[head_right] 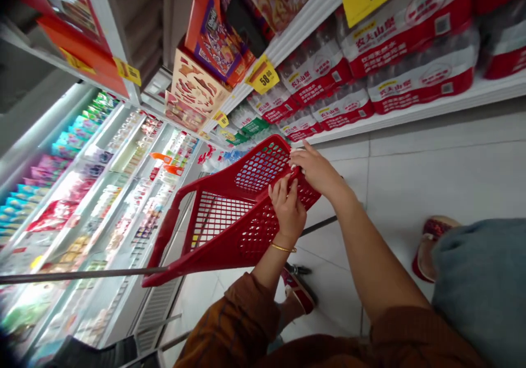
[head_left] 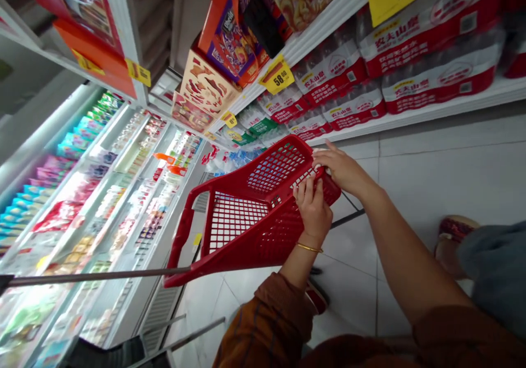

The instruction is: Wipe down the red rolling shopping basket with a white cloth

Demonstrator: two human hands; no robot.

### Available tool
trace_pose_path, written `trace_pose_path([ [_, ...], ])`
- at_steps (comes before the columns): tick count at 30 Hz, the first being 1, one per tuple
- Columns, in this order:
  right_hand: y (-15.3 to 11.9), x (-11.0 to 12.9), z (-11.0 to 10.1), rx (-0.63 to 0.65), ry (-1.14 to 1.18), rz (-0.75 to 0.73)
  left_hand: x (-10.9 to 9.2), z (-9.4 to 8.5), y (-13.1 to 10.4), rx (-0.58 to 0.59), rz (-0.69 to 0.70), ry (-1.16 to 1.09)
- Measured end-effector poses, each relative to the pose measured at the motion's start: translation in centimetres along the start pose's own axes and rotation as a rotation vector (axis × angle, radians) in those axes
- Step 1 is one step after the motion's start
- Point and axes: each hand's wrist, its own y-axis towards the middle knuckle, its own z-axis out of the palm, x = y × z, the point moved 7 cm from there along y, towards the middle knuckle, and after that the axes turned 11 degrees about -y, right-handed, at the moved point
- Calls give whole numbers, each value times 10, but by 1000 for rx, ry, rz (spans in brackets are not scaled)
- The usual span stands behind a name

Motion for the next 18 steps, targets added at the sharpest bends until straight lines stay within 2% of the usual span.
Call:
trace_pose_path([
  [7,-13,17,-2,62,-58,-4,-1,-10,-12,8,21,-79],
  [18,-42,47,-16,63,-230,-53,-6,-25,-38,53,80,-255],
])
